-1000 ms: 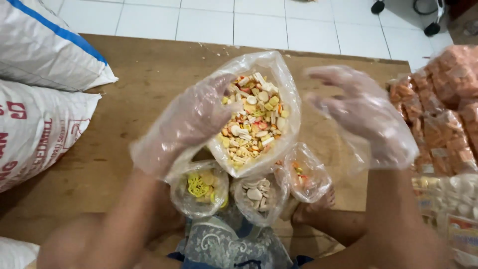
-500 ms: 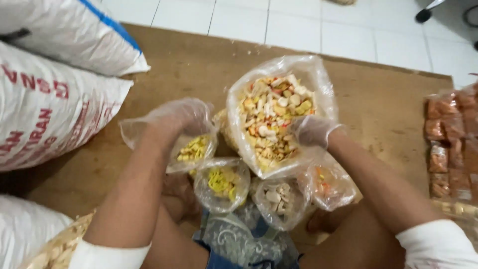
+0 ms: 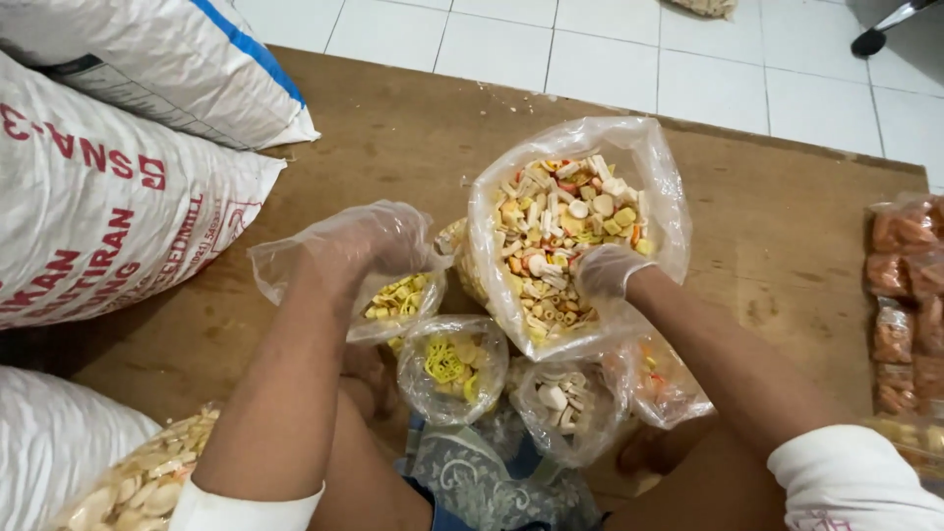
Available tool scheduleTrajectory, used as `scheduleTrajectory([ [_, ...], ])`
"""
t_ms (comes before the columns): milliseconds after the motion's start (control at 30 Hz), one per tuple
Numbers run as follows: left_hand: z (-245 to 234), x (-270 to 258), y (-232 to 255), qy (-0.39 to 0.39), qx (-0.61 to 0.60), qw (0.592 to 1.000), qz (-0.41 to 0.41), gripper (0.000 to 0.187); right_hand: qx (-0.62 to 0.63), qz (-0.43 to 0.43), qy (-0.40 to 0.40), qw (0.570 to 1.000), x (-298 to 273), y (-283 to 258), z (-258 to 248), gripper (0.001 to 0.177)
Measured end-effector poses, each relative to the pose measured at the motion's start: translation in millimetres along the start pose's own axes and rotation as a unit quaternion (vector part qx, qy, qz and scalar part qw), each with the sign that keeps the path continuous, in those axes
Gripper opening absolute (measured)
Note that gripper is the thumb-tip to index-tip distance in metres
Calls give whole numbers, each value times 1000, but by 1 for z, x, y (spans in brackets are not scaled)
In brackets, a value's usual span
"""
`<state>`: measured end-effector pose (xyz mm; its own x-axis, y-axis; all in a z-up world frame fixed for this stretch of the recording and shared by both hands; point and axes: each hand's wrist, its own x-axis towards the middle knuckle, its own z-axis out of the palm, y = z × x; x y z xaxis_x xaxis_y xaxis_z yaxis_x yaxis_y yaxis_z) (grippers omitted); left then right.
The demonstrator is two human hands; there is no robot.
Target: The person sits on the floor and sorts a mixed snack blend from a large plastic bag into several smaller plastic bags. They use gloved hands to scoop and distribute the snacks, occasionally adjusting the bags to ensure even distribution.
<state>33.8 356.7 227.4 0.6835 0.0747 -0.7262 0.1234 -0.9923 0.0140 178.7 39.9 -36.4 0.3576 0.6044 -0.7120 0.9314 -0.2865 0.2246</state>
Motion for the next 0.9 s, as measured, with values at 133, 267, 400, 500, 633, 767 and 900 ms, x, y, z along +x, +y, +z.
scheduleTrajectory([
  [133,-3,8,4,6,-26,1000,10,60,-62,-10,22,998,19,20,49,44],
  [267,-18,-10,19,15,-23,998,51,53,-7,11,30,999,-4,21,22,47],
  [400,-13,4,26,13,3,998,62,57,41,25,-23,999,-26,11,-17,45],
  [500,-1,31,28,46,20,995,87,56,361,180,8,915,-69,-4,-83,38],
  [633,18,67,31,102,22,982,160,52,501,165,34,849,-105,-14,-142,32],
  [767,18,57,42,101,-59,966,230,44,619,85,67,778,-155,-25,-191,36],
  [900,23,66,60,73,-82,965,237,45,616,86,72,780,-166,-28,-200,26],
])
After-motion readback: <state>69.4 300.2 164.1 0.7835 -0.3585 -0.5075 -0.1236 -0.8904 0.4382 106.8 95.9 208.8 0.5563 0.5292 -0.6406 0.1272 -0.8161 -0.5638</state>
